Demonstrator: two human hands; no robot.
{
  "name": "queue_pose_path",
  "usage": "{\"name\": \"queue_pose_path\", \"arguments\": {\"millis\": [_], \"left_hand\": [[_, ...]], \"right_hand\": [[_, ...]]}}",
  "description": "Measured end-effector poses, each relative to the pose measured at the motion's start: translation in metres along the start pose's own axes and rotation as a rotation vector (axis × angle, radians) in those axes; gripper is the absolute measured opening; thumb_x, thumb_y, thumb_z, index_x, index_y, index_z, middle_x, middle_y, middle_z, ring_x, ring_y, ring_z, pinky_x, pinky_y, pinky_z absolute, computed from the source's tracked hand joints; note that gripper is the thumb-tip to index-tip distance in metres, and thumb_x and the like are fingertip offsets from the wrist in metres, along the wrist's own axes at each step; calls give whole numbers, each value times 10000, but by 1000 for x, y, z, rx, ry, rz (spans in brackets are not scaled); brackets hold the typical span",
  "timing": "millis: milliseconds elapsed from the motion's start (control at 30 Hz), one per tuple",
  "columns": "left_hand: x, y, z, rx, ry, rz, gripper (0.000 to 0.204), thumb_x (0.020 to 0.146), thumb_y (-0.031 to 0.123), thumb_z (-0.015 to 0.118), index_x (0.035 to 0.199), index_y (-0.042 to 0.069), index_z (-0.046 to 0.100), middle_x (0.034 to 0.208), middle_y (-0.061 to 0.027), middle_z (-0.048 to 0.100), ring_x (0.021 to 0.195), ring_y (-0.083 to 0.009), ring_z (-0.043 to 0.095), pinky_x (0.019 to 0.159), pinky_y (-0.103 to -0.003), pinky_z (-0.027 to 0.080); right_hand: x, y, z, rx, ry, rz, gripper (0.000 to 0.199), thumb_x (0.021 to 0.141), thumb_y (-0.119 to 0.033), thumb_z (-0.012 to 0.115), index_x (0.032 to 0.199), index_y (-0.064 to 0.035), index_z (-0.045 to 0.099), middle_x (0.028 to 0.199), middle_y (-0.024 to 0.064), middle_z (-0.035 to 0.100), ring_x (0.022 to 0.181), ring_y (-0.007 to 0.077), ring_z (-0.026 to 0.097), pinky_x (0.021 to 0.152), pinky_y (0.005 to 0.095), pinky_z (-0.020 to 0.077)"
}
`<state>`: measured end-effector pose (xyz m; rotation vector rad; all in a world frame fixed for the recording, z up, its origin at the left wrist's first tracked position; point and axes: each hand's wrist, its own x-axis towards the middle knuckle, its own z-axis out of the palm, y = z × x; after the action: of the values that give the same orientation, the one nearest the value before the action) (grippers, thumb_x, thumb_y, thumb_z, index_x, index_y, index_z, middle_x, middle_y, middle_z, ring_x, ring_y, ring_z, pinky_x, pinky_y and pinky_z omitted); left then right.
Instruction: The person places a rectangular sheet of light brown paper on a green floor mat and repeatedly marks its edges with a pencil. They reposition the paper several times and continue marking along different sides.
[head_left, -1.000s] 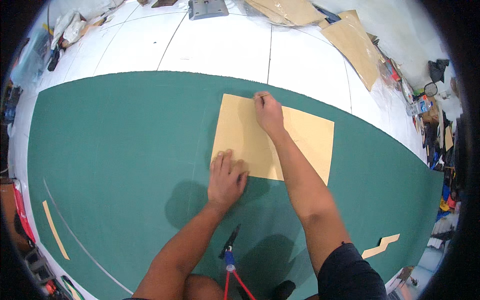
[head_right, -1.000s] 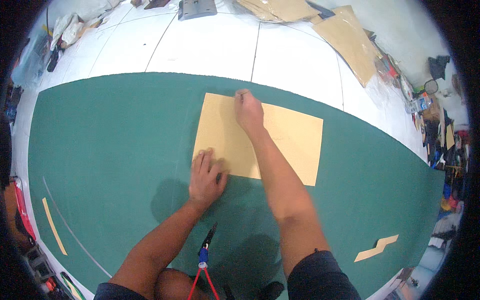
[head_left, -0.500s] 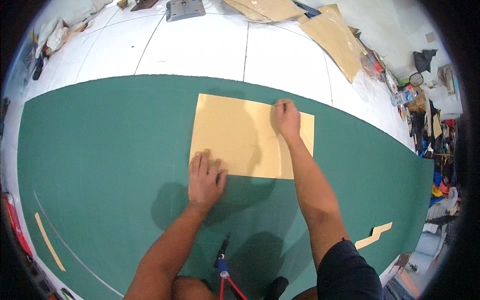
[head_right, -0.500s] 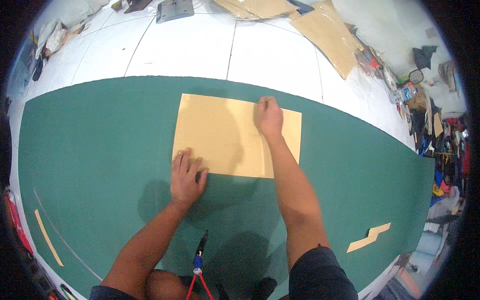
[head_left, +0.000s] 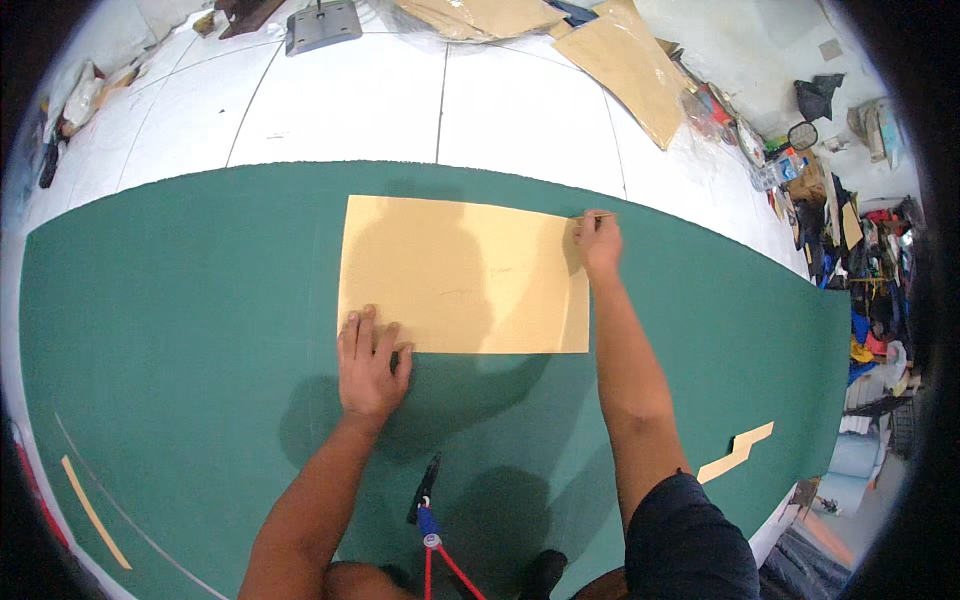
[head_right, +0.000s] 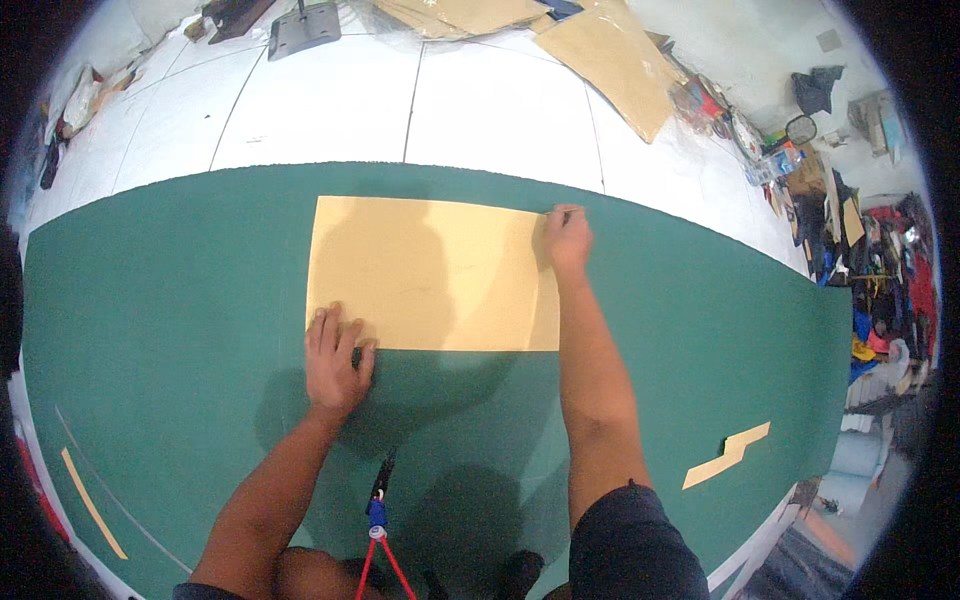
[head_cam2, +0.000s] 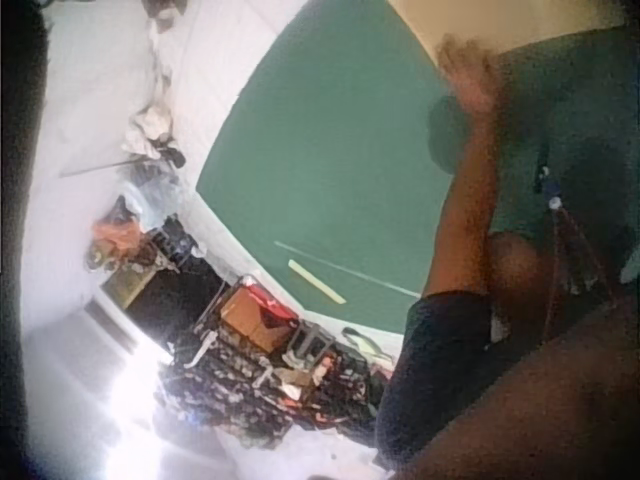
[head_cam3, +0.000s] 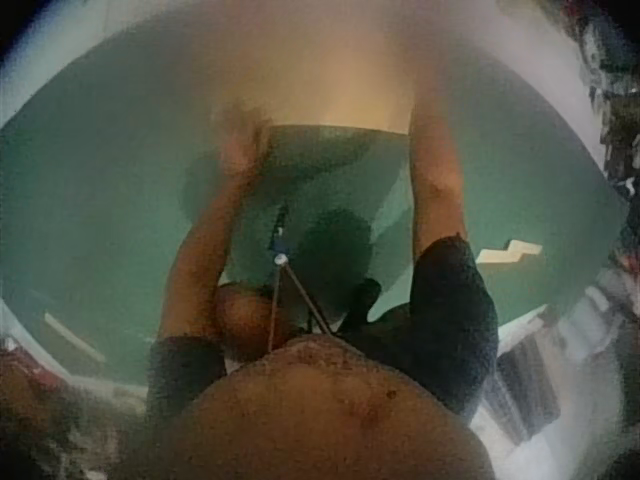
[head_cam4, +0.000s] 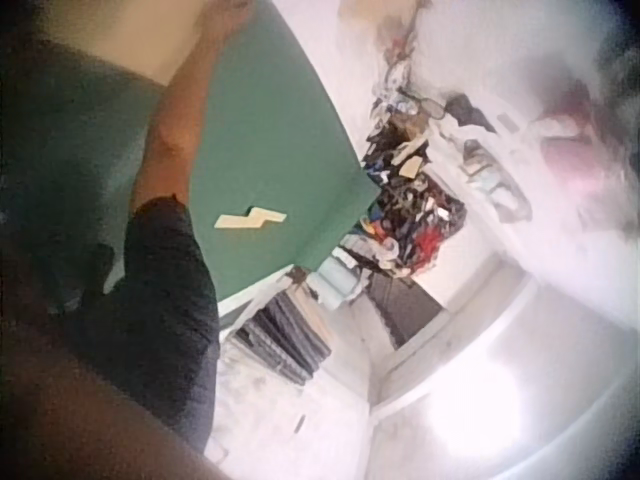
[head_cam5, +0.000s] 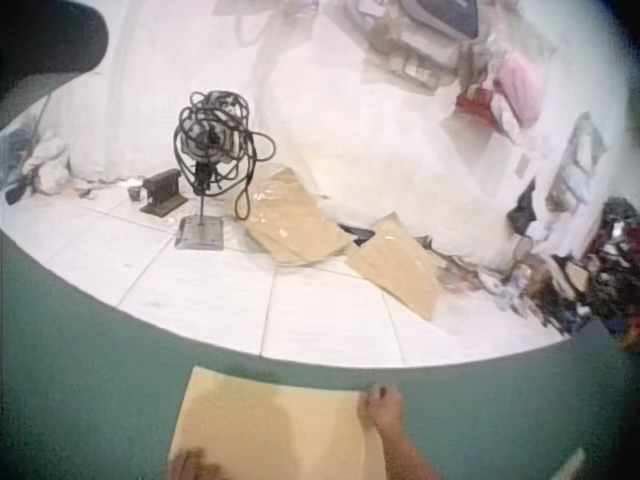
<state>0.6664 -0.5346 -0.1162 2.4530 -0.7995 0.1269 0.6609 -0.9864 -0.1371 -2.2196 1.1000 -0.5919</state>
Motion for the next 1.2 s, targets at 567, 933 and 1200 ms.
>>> {"name": "queue_pose_path", "arguments": {"millis": [567, 933, 1200], "left_hand": [[0, -2, 3, 26, -48, 1, 390, 897, 246, 738, 1231, 53, 685, 1516, -247, 471, 1429, -476, 400, 1189, -594, 327], [-2, -2, 2, 55, -45, 15, 393, 901, 256, 725, 1236, 54, 679, 1521, -253, 467, 1434, -476, 400, 1187, -597, 324], [0, -1, 1, 45, -39, 30, 398, 913, 268, 711, 1244, 51, 672, 1519, -258, 471, 1436, -482, 395, 1185, -599, 325]], "right_hand": [[-4, 0, -27, 248, -14, 134, 254, 1093, -202, 525, 1169, 30, 596, 1034, 145, 715, 828, 190, 735, 726, 326, 613], [-32, -21, -24, -175, 114, -138, 253, 1047, -223, 577, 1130, -8, 680, 983, 212, 733, 916, 376, 719, 817, 446, 556], [-35, -23, -29, 243, 148, 134, 268, 1079, -231, 533, 1212, -21, 635, 1076, 200, 732, 872, 324, 730, 780, 434, 561]]}}
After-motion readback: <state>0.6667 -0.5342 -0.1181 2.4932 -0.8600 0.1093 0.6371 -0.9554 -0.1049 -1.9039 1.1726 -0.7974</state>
